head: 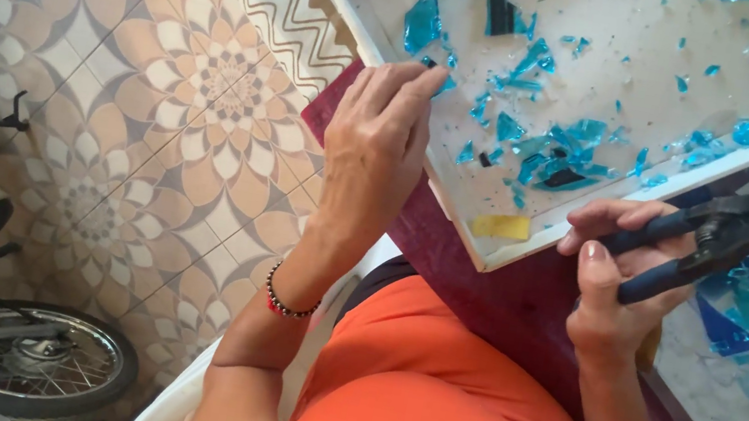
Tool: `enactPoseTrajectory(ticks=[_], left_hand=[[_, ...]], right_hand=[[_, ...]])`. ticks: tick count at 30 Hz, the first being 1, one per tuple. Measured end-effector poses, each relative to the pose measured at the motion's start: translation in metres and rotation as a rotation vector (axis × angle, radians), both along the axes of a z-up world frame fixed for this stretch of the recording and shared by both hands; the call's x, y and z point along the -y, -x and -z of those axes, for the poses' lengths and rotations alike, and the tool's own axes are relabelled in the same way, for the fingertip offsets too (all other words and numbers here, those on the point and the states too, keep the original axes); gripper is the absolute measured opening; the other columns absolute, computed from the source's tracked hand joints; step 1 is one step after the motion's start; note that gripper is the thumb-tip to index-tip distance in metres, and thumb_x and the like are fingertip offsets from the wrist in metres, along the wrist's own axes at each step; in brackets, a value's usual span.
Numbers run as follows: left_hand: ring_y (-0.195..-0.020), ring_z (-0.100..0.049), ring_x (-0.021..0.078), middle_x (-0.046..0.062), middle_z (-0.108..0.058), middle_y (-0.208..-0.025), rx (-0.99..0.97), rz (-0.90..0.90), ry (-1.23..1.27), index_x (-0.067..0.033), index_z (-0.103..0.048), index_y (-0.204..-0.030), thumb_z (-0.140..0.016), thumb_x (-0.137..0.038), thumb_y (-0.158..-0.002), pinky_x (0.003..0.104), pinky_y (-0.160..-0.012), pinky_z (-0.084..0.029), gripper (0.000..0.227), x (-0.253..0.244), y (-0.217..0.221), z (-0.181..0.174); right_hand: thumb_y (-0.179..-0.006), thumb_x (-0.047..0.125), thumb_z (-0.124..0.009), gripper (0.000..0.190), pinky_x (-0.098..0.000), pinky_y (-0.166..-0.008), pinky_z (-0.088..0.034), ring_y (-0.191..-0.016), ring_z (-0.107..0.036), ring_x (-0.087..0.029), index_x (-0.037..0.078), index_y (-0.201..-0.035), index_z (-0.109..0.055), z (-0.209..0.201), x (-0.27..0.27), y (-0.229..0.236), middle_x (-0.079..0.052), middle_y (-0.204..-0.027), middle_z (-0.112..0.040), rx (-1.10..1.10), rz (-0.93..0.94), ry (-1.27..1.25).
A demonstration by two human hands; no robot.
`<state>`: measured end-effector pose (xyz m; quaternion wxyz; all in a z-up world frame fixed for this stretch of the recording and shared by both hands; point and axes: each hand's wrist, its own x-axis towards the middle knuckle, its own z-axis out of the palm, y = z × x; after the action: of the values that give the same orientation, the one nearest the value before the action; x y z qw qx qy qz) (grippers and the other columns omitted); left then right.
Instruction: Cutting small blue glass tiles using mosaic nippers over a tray
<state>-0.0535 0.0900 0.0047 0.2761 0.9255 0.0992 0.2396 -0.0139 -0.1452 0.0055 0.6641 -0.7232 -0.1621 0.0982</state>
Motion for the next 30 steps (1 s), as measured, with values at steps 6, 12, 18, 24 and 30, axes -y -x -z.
enactPoseTrajectory(ticks=[6,12,18,24,30], left_hand=[[-0.097,-0.062,0.0325,0.018,-0.064,-0.109,-0.002,0.115,-0.024,0.0027,-0.067,-0.115,-0.069,0.003,-0.099,0.044,-0.081,-0.056,0.016,0.018,-0.011,-0.005],[-0.102,-0.055,0.0315,0.012,-0.058,-0.116,-0.115,0.277,-0.151,-0.0079,-0.06,-0.126,-0.067,0.008,-0.094,0.042,-0.079,-0.051,0.037,0.031,-0.026,0.005],[-0.086,-0.062,0.0316,0.013,-0.059,-0.096,0.02,0.261,-0.074,-0.0037,-0.072,-0.107,-0.065,0.009,-0.092,0.039,-0.074,-0.055,0.021,0.031,-0.038,0.011],[-0.087,-0.07,0.0184,0.005,-0.066,-0.109,0.098,0.153,0.48,-0.0094,-0.072,-0.111,-0.069,-0.007,-0.1,0.028,-0.072,-0.06,0.011,0.038,-0.038,0.019],[-0.067,-0.072,0.0093,0.002,-0.076,-0.083,0.096,0.102,0.972,-0.0137,-0.078,-0.106,-0.074,-0.017,-0.098,0.021,-0.063,-0.063,0.009,0.044,-0.036,0.002]], right_hand=[[-0.098,0.012,-0.049,0.02,-0.0305,-0.078,-0.055,-0.077,-0.062,-0.02,0.007,-0.115,-0.039,0.003,0.005,0.002,-0.016,-0.105,-0.06,-0.02,-0.01,-0.028],[-0.094,0.01,-0.052,0.025,-0.0279,-0.074,-0.053,-0.075,-0.059,-0.019,0.005,-0.114,-0.038,0.004,0.008,0.004,-0.018,-0.105,-0.059,-0.067,-0.007,-0.042],[-0.093,0.008,-0.06,0.029,-0.0333,-0.074,-0.056,-0.075,-0.066,-0.023,0.0,-0.112,-0.04,0.021,0.016,-0.001,-0.024,-0.098,-0.062,-0.05,-0.002,-0.156],[-0.094,0.008,-0.06,0.028,-0.0312,-0.072,-0.056,-0.074,-0.066,-0.021,-0.001,-0.112,-0.04,0.02,0.016,-0.002,-0.023,-0.097,-0.063,-0.044,0.004,-0.174],[-0.094,0.009,-0.06,0.027,-0.0296,-0.073,-0.055,-0.072,-0.065,-0.019,0.001,-0.112,-0.042,0.019,0.018,-0.002,-0.021,-0.095,-0.064,-0.051,-0.005,-0.167]])
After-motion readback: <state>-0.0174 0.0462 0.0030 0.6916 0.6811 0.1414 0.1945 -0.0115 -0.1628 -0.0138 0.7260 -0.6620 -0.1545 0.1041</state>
